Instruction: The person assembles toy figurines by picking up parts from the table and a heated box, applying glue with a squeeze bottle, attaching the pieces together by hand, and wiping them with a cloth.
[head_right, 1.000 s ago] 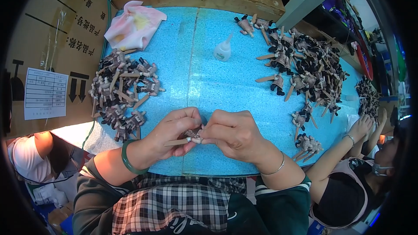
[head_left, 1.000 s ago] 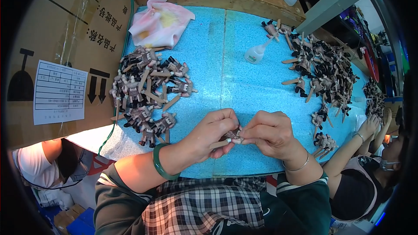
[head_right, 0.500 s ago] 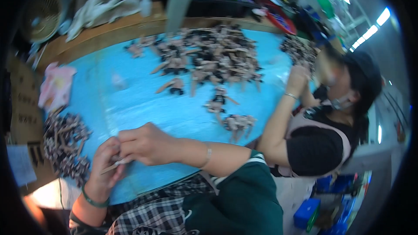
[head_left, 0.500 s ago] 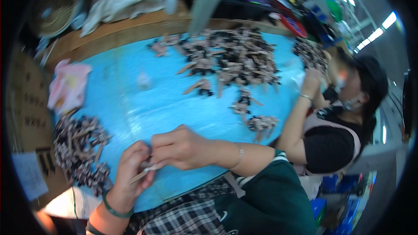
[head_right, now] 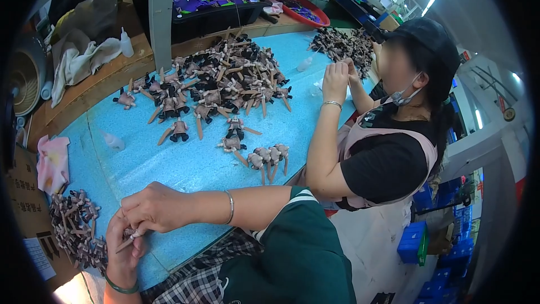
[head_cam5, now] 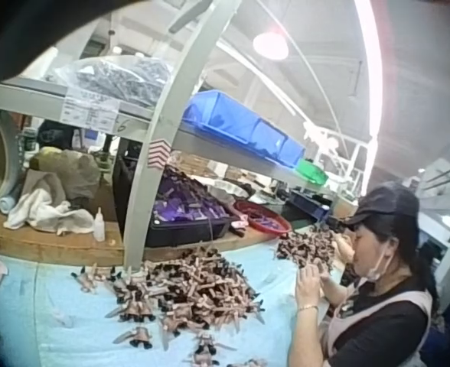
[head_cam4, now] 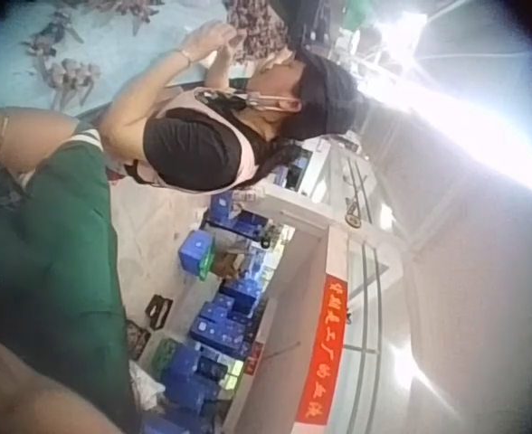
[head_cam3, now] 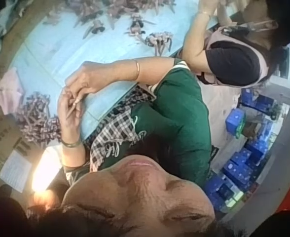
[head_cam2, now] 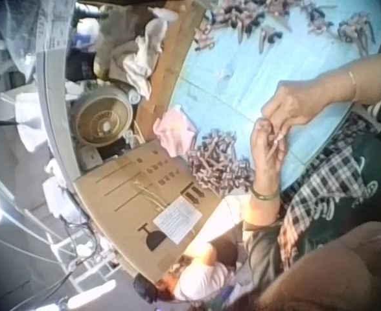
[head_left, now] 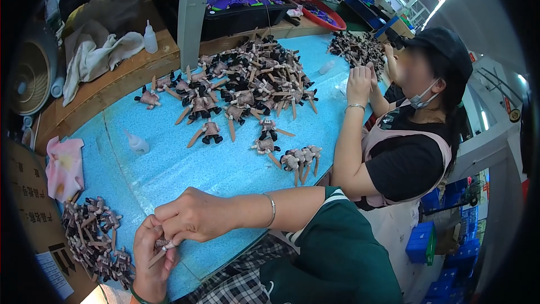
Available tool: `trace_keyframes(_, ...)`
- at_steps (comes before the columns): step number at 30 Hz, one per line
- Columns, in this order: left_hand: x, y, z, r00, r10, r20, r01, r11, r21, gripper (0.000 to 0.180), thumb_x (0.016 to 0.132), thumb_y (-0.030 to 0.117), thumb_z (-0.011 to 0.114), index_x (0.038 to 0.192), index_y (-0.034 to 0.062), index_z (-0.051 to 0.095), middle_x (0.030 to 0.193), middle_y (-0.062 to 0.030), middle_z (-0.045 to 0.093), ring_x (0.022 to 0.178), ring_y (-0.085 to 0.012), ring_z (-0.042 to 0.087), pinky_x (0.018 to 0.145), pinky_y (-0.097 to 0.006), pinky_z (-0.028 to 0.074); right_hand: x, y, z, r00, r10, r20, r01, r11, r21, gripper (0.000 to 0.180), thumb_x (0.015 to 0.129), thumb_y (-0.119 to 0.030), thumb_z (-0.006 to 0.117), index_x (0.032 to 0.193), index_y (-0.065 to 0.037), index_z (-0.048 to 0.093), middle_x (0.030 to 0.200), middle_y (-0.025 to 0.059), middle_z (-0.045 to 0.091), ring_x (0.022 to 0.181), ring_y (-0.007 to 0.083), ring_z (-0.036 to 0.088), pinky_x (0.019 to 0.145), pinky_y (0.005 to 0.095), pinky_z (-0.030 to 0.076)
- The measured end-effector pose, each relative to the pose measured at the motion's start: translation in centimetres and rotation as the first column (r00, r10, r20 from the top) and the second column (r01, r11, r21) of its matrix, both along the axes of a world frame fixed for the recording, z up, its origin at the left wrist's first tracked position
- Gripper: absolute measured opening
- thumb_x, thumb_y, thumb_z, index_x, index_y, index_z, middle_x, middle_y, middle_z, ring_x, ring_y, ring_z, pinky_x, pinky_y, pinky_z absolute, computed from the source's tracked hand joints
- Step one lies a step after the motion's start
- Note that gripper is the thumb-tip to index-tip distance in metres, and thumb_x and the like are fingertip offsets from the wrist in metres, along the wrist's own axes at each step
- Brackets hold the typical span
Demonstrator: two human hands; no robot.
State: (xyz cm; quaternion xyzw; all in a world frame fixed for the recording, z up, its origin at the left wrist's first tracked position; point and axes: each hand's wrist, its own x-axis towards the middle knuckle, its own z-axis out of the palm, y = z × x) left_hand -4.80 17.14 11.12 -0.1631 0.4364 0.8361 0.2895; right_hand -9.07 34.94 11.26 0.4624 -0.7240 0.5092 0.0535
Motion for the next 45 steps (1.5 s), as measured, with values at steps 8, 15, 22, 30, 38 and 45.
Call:
trace_keyframes(8, 0.0, -0.08, 0.06, 1.0, 0.001, -0.006, -0.001, 1.0, -0.011, 0.01, 0.087, 0.013, 0.042, 0.081, 0.0041, 0.042, 0.057, -0.0088, 0.051, 0.029, -0.0116, 0.04, 0.023, -0.021, 0.03, 0.05, -0.1, 0.07, 1.0, 0.012, 0.013, -0.011, 1.0, -0.005, 0.015, 0.069, -0.019, 0.072, 0.07, -0.009, 0.06, 0.077, 0.0005, 0.055, 0.059, 0.0201, 0.059, 0.047, 0.0317, 0.045)
trace_keyframes(15, -0.04, -0.06, 0.05, 1.0, 0.0, -0.012, 0.0, 1.0, -0.015, 0.01, 0.086, 0.012, 0.042, 0.081, 0.004, 0.042, 0.056, -0.0087, 0.051, 0.029, -0.0117, 0.041, 0.023, -0.021, 0.03, 0.06, -0.08, -0.01, 1.0, 0.011, 0.008, -0.011, 1.0, 0.003, 0.016, 0.069, -0.02, 0.071, 0.071, -0.01, 0.06, 0.078, 0.0002, 0.056, 0.06, 0.0203, 0.06, 0.047, 0.0318, 0.046)
trace_keyframes(22, -0.06, 0.06, 0.34, 1.0, -0.001, -0.018, 0.0, 0.999, -0.035, 0.009, 0.086, 0.012, 0.041, 0.081, 0.0042, 0.042, 0.056, -0.0082, 0.05, 0.028, -0.0117, 0.04, 0.023, -0.021, 0.029, 0.06, -0.1, -0.02, 1.0, 0.004, 0.0, -0.004, 1.0, 0.005, 0.016, 0.069, -0.02, 0.071, 0.071, -0.01, 0.059, 0.077, 0.0, 0.055, 0.06, 0.0199, 0.06, 0.047, 0.0312, 0.046)
trace_keyframes(30, -0.04, -0.07, -0.01, 1.0, -0.006, -0.028, 0.006, 1.0, -0.01, 0.009, 0.087, 0.012, 0.041, 0.081, 0.0047, 0.042, 0.055, -0.0075, 0.05, 0.028, -0.0119, 0.04, 0.023, -0.022, 0.03, 0.08, -0.15, 0.01, 1.0, 0.014, 0.014, -0.014, 1.0, 0.004, 0.016, 0.069, -0.019, 0.072, 0.071, -0.009, 0.059, 0.077, 0.0002, 0.054, 0.059, 0.0201, 0.059, 0.047, 0.0321, 0.045)
trace_keyframes(38, -0.08, 0.0, 0.29, 0.999, 0.0, -0.033, -0.001, 1.0, -0.03, 0.008, 0.086, 0.01, 0.041, 0.08, 0.0044, 0.042, 0.054, -0.0076, 0.049, 0.028, -0.0125, 0.04, 0.023, -0.022, 0.03, 0.04, -0.05, 0.36, 1.0, 0.025, 0.012, -0.025, 1.0, 0.004, 0.017, 0.07, -0.02, 0.072, 0.071, -0.009, 0.059, 0.076, 0.0005, 0.054, 0.06, 0.02, 0.059, 0.048, 0.032, 0.045)
trace_keyframes(45, 0.0, 0.03, 0.13, 1.0, 0.009, -0.02, -0.01, 0.999, -0.037, 0.008, 0.086, 0.01, 0.041, 0.08, 0.004, 0.041, 0.054, -0.0078, 0.049, 0.028, -0.0125, 0.04, 0.022, -0.022, 0.03, 0.1, -0.1, 0.09, 1.0, 0.021, 0.01, -0.021, 1.0, -0.009, 0.017, 0.069, -0.02, 0.072, 0.071, -0.009, 0.059, 0.076, 0.0004, 0.054, 0.059, 0.0202, 0.059, 0.047, 0.0319, 0.045)
